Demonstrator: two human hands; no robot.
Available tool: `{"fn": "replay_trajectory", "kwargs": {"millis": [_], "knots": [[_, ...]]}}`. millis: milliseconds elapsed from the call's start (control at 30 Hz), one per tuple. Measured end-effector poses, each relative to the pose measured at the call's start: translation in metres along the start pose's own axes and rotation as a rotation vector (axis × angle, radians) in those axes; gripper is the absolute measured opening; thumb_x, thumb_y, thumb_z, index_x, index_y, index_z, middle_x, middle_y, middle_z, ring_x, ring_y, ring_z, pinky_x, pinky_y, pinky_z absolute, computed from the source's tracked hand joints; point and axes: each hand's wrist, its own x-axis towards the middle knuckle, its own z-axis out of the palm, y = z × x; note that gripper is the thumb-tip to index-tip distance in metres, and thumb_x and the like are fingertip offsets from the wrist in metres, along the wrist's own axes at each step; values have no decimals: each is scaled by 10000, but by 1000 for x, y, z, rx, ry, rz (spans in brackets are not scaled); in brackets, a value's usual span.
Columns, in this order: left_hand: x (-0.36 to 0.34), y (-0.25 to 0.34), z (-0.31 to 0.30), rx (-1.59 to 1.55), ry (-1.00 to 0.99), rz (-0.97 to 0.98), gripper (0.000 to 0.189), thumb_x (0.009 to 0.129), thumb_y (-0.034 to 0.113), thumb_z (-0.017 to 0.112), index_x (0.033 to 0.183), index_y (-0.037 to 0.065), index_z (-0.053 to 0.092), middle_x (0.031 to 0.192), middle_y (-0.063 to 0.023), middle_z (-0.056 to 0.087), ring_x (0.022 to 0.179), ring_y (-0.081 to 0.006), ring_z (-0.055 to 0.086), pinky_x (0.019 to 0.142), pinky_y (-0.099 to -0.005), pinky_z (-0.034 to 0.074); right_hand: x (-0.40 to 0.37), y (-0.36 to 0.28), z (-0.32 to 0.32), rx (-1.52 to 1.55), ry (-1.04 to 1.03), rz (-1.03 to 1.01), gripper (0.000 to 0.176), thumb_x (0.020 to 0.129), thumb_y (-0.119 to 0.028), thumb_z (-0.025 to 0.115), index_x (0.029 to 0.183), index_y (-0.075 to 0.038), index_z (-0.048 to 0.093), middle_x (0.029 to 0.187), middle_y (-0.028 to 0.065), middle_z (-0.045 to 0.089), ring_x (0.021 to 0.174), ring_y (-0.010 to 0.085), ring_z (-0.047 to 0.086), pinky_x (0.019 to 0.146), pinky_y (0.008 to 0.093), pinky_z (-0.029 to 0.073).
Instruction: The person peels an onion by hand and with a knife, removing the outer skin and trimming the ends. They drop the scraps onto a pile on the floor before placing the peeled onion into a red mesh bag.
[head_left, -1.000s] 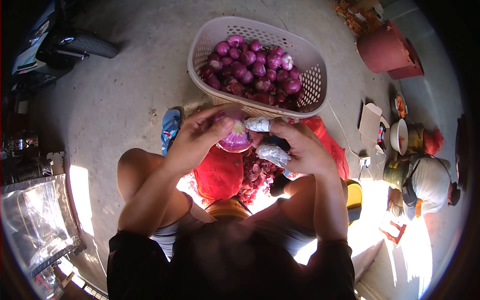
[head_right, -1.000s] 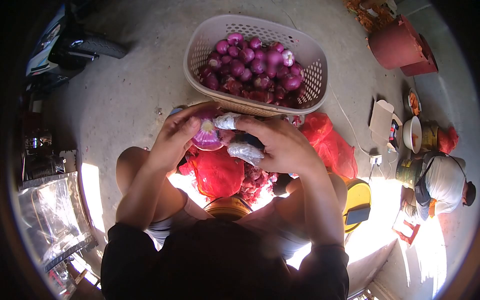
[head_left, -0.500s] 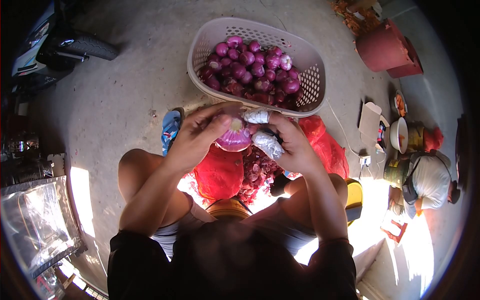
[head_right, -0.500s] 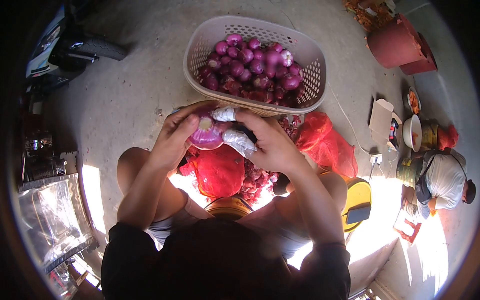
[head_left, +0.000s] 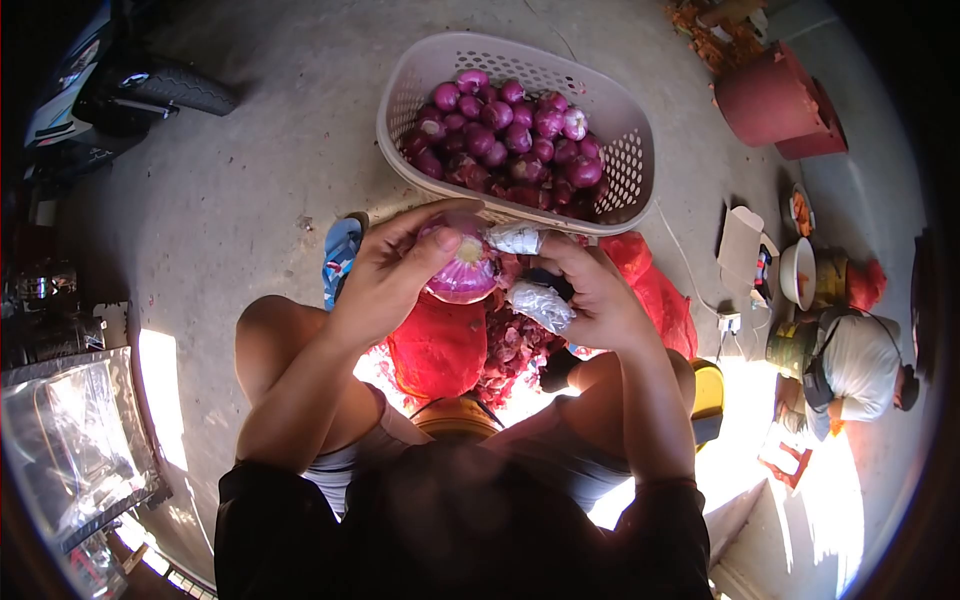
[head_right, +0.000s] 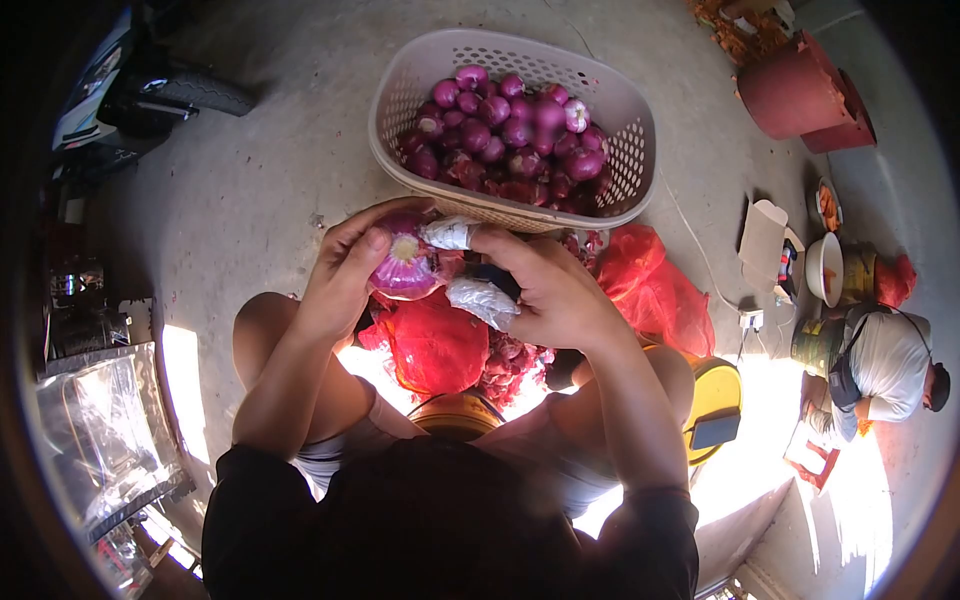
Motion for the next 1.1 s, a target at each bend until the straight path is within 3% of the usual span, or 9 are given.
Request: {"fn": "replay_trajectory", "kwargs": {"millis": [333,533,767,867,1000,1067,1100], "knots": [[-1,-1,1,71,-3,18,317,895,107,538,1183,-27,536,1050,-74,616,960,-114,563,872,-264,438,3,1,4,-26,5,-2,531,675,19,645,1179,-59,497,998,124,632,926,300,626,789,355,489],[-2,3,1,95,-88,106,369,890,88,537,1240,-21,489,1116,-84,588,1020,-126,540,904,-277,420,7,-4,12,256,136,-18,390,826,48,562,1196,-25,460,1085,96,595,1006,167,581,854,283,439],[-1,1,-1,-98,-57,74,467,867,67,575,1293,-27,409,1196,-85,538,1075,-133,514,938,-287,402,1,2,11,419,221,-28,471,843,57,547,1271,-31,370,1167,88,533,1072,161,535,878,267,415],[0,-3,-5,-104,-62,82,466,859,98,605,1265,-34,418,1164,-95,550,1070,-144,521,937,-302,411,0,4,12,329,163,-54,512,817,35,588,1267,-29,354,1090,104,594,1005,171,590,827,267,434],[0,-3,-1,-84,-43,134,457,846,108,631,1230,-41,433,1137,-107,561,1057,-157,537,924,-312,428,1,10,12,55,132,-90,543,752,-11,654,1215,-33,372,842,126,663,810,244,665,699,292,465],[0,-2,1,-60,-46,160,460,840,95,635,1229,-43,430,1133,-111,565,1049,-161,545,918,-313,435,0,14,13,33,150,-109,529,748,-12,649,1204,-38,382,860,128,661,817,270,661,691,305,472],[0,-1,2,-45,-33,148,503,828,156,654,1232,-44,431,1138,-115,564,1051,-168,547,923,-317,431,-1,14,13,23,158,-118,523,745,-12,647,1198,-40,387,869,130,660,820,283,659,687,311,475]]}}
